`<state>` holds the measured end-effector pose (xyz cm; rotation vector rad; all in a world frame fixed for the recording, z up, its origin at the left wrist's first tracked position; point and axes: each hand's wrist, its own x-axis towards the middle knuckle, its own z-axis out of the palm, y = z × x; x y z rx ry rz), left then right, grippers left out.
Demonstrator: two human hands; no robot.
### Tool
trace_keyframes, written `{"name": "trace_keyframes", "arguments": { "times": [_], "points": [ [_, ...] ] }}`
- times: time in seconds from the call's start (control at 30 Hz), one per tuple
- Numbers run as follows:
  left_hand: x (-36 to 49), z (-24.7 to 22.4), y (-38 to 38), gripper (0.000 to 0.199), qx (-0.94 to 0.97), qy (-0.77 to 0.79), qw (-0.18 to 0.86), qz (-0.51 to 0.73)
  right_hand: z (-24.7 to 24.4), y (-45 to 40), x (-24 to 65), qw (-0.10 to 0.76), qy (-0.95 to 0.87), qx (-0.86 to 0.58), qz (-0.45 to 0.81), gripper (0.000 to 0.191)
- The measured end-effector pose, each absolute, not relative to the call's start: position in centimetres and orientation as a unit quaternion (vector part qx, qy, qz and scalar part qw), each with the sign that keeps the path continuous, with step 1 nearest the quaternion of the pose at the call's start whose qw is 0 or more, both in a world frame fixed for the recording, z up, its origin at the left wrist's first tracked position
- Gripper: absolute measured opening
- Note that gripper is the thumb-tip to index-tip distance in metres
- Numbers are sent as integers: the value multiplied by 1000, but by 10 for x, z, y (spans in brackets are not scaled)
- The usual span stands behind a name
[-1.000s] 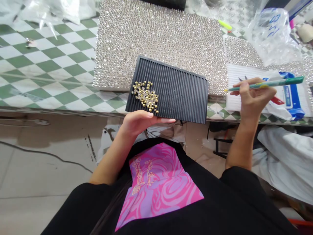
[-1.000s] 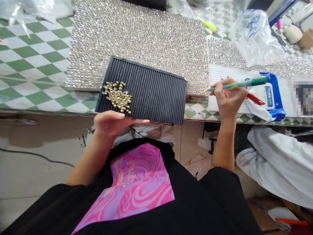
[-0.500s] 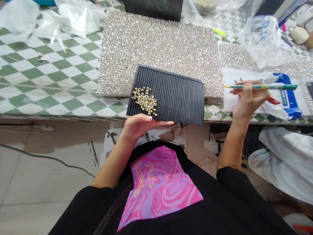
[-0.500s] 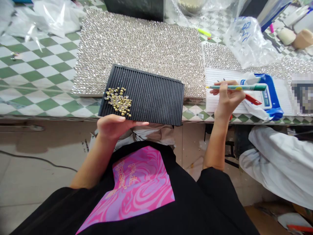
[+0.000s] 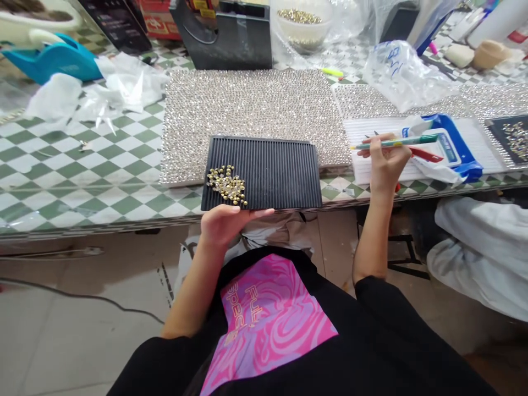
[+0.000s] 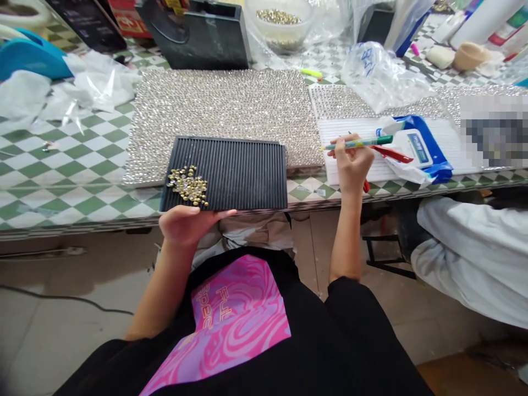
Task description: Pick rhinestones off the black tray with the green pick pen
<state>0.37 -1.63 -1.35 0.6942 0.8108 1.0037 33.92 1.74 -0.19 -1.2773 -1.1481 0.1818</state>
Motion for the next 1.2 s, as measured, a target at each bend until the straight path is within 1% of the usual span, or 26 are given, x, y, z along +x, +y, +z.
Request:
{"name": "trace_keyframes", "arguments": {
  "times": [0.3, 0.47, 0.77, 0.87, 1.03, 1.13, 1.2],
  "points": [
    [6, -10, -17, 38, 348, 385, 719, 463, -6, 15, 339, 644, -512, -561, 93, 22],
    [7, -11, -17, 40, 330, 384, 715, 482, -8, 11, 339, 601, -556, -568, 80, 20],
    [9, -6, -19, 25, 325, 392, 714, 480, -8, 6, 340, 552, -592, -583, 63, 18],
    [8, -6, -19, 21, 327, 390, 720, 472, -7, 6, 340, 548, -605, -574, 62, 17],
    [7, -7, -19, 9, 322, 396, 721, 469, -3, 3, 336, 561, -610, -557, 61, 18],
    [6, -8, -19, 11, 306, 398, 721, 478, -1, 2, 335, 578, -608, -541, 63, 18],
    [6, -9, -19, 14, 296, 394, 723, 484, -1, 2, 335, 574, -612, -540, 69, 18]
  ]
}}
